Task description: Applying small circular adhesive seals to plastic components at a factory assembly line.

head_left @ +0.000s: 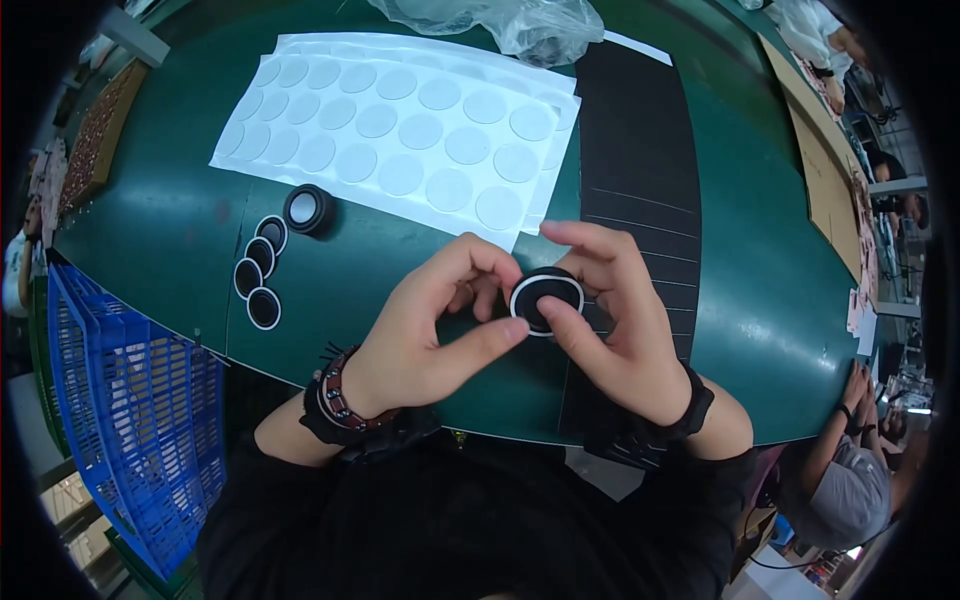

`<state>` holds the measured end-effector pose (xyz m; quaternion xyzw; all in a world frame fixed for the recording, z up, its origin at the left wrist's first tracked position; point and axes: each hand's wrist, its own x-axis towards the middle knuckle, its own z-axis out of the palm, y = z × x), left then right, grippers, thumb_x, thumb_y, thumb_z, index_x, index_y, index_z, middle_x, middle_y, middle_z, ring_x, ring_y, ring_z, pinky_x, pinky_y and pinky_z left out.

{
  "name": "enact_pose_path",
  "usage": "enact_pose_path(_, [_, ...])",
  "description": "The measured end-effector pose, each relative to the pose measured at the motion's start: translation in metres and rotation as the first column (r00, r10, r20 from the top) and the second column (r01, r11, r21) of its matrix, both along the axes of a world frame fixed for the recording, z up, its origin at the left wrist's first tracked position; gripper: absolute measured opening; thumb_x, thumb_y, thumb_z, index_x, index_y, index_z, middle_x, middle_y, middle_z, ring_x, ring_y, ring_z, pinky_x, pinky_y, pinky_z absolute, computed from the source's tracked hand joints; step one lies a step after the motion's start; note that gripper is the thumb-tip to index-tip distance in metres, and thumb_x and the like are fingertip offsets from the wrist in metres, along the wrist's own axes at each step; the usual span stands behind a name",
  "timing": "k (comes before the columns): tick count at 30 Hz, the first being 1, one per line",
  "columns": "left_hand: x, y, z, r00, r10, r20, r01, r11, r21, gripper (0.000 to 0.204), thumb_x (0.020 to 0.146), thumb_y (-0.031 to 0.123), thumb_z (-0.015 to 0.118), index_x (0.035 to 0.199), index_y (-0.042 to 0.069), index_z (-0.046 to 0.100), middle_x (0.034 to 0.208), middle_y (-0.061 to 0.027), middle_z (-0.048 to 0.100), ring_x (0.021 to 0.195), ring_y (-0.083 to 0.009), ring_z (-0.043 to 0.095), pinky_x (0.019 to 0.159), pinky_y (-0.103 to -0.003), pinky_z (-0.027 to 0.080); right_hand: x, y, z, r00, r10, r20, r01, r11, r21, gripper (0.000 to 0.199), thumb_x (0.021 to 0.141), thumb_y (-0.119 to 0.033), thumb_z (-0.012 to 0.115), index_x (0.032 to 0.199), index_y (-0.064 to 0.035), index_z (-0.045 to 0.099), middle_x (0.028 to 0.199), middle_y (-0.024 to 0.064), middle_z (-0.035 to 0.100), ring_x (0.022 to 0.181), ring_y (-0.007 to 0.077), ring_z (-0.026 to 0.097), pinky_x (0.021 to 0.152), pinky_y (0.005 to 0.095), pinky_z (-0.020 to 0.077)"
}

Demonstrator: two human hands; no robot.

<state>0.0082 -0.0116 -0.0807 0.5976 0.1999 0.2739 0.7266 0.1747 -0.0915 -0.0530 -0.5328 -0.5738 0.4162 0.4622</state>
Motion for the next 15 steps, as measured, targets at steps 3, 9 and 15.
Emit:
enact_pose_path(3, [0.001,-0.001,-0.001,0.996,0.057,-0.064,-0.054,0.997,0.05,0.017,0.079,0.008,0.064,0.092,0.005,0.053,0.079,0.0016,0.054,0.07,-0.0048,0.049,0.064,-0.019,0.034,0.0,0.002,-0.009,0.988,-0.048,0.15,0.028,0.99,0.136,0.04,0.078,0.005,0.059,0.114,-0.0002,0.043,0.095,0.0088,0.052,0.084,0.0137,0.052,0.074,0.0261,0.0445])
enact_pose_path(9, [0.002,-0.002,-0.011,0.989,0.114,-0.092,-0.101,0.986,0.13,0.018,0.079,0.009,0.065,0.092,0.005,0.054,0.081,0.0013,0.056,0.07,-0.005,0.051,0.064,-0.02,0.035,0.005,0.008,-0.019,0.811,-0.27,0.519,-0.026,0.869,0.493,0.034,0.068,0.006,0.067,0.098,-0.0011,0.052,0.096,0.0121,0.053,0.085,0.0208,0.053,0.07,0.0288,0.0455])
enact_pose_path(15, [0.003,-0.001,-0.013,0.99,0.132,-0.058,-0.123,0.983,0.139,0.016,0.079,0.008,0.066,0.09,0.004,0.054,0.081,0.0009,0.056,0.071,-0.0049,0.052,0.064,-0.02,0.036,0.005,0.008,-0.02,0.747,-0.358,0.56,0.005,0.845,0.534,0.032,0.062,0.004,0.071,0.089,-0.0031,0.055,0.093,0.0111,0.052,0.082,0.0229,0.051,0.067,0.0294,0.042])
